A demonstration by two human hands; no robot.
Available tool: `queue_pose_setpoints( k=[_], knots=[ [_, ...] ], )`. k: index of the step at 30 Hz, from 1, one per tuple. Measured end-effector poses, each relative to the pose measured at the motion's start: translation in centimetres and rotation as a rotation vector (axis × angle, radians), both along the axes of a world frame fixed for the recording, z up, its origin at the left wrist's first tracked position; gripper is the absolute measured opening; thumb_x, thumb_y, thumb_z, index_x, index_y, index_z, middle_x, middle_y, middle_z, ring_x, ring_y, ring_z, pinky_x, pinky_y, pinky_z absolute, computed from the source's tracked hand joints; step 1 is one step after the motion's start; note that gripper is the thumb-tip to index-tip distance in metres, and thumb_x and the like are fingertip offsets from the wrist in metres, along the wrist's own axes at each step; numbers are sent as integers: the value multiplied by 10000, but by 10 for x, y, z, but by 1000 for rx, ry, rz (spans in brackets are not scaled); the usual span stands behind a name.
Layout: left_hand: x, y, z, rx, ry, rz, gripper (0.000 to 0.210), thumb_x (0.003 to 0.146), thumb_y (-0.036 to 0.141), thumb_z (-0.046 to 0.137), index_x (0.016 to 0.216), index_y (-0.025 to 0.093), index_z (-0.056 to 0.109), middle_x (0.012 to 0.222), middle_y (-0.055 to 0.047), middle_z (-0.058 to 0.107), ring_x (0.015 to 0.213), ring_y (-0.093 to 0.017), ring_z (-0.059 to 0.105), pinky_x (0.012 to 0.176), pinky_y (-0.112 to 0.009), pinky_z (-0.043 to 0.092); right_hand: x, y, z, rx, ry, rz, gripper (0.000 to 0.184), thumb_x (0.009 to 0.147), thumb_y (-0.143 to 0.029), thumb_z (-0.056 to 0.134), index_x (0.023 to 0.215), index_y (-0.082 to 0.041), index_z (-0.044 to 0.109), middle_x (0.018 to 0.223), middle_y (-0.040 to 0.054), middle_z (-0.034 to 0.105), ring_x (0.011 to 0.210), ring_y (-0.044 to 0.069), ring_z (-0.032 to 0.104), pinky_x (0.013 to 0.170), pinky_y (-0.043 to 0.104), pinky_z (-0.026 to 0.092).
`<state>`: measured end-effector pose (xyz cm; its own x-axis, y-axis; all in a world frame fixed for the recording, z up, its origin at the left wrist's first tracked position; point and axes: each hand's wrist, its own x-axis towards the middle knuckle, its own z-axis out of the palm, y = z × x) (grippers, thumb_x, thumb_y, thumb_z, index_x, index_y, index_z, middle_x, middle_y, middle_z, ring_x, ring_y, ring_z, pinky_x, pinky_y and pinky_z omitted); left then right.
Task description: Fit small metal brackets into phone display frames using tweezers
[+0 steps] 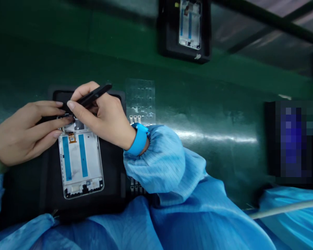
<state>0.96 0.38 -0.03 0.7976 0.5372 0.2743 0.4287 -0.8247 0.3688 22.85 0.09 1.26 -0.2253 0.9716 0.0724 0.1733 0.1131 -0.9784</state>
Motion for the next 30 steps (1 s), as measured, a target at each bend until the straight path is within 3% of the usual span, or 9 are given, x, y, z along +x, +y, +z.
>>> queue_pose_setpoints(
  k=[8, 15, 21, 30],
  knots=[
    [1, 0, 0, 54, 15, -12, 304, 861, 170, 516, 1155, 109, 560, 1121, -162, 558, 1201, -325, 479, 943, -495, 467, -1, -1, -1, -15, 11, -40, 235, 814, -396, 622, 854, -177, 546, 797, -6, 598, 729, 105, 606, 625, 232, 496],
    [0, -1, -1, 26, 7, 0, 312, 855, 170, 530, 1163, 128, 559, 1123, -147, 563, 1214, -312, 471, 955, -486, 466, -1, -1, 0, 15, -19, -16, 203, 823, -367, 610, 843, -175, 548, 804, -7, 585, 664, 82, 569, 560, 208, 455],
    [1, -2, -1, -8, 4, 25, 319, 865, 189, 519, 1183, 188, 549, 1127, -121, 566, 1221, -303, 469, 953, -500, 470, -2, -2, 0, 62, -66, -13, 176, 834, -355, 592, 841, -187, 542, 818, -6, 583, 679, 90, 569, 598, 226, 466],
    [1, -1, 0, 49, 1, -14, 306, 847, 154, 541, 1148, 101, 561, 1110, -164, 558, 1197, -328, 479, 932, -496, 478, -4, -2, -2, 121, -92, -14, 134, 850, -317, 578, 846, -188, 544, 849, 2, 585, 717, 99, 582, 641, 240, 481]
  ],
)
